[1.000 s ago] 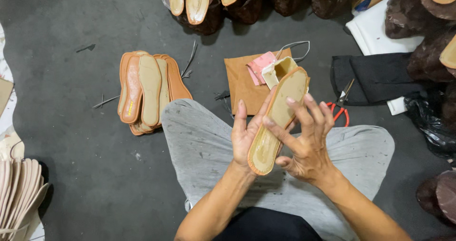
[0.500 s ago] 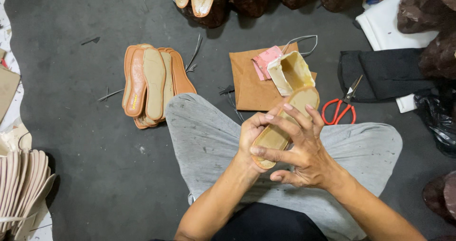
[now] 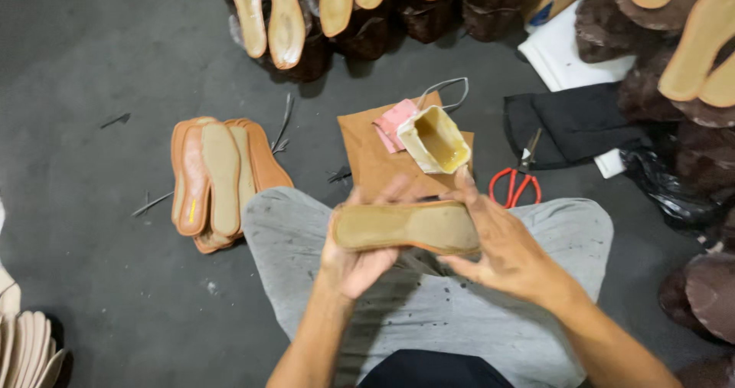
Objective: The person sits on the floor of a shoe workshop and applies a yellow adhesive from an open container onto the underside of shoe insoles, spreading it over the surface with their fingers. They place each coated insole onto a stack of finished insoles and pick up the next one to repeat the process.
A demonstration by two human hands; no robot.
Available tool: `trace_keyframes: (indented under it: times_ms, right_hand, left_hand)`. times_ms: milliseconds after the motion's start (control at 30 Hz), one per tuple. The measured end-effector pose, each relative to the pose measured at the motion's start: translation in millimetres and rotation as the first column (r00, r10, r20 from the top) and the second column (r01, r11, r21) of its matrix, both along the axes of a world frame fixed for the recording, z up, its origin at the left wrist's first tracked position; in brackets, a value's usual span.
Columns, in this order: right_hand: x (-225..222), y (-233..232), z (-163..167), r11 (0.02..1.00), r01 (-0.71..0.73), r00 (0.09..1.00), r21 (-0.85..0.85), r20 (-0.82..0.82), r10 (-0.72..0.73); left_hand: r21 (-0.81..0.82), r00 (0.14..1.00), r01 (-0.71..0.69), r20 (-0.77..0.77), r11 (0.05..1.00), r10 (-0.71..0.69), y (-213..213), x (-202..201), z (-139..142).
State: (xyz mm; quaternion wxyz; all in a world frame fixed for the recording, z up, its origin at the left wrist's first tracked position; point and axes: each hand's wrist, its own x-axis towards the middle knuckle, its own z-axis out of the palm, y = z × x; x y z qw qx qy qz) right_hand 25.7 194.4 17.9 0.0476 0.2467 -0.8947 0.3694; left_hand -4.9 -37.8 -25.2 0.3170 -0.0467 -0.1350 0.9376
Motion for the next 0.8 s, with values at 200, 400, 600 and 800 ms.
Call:
trace_keyframes:
  times_ms: [200,400,600,800]
  right_hand:
    - [31,-44,7,0.966,0.247,0.856,0.074,0.451,-0.254]
    - [11,-36,12,0.975,0.216,0.952,0.052,-0.234,-0.198]
    - [-15,-28,3,0.950,0.287,0.906,0.122,-0.358,-0.228]
    - [-16,-29,-7,0.932,0.313,0.901,0.182,-0.368,-0.230]
  left_hand:
    - [-0.400,0.760,-0.638,-0.467,0.658,0.452,54,15,-12]
    - [-0.059,0.970,-0.222,-0.117,0.973,0.214,29,28,-10]
    - [-0.078,0.993,-0.091,-0.084,0.993,0.085,24,43,10]
    - [-0.119,0.988,-0.068,-0.147,0.991,0.050,23,44,14]
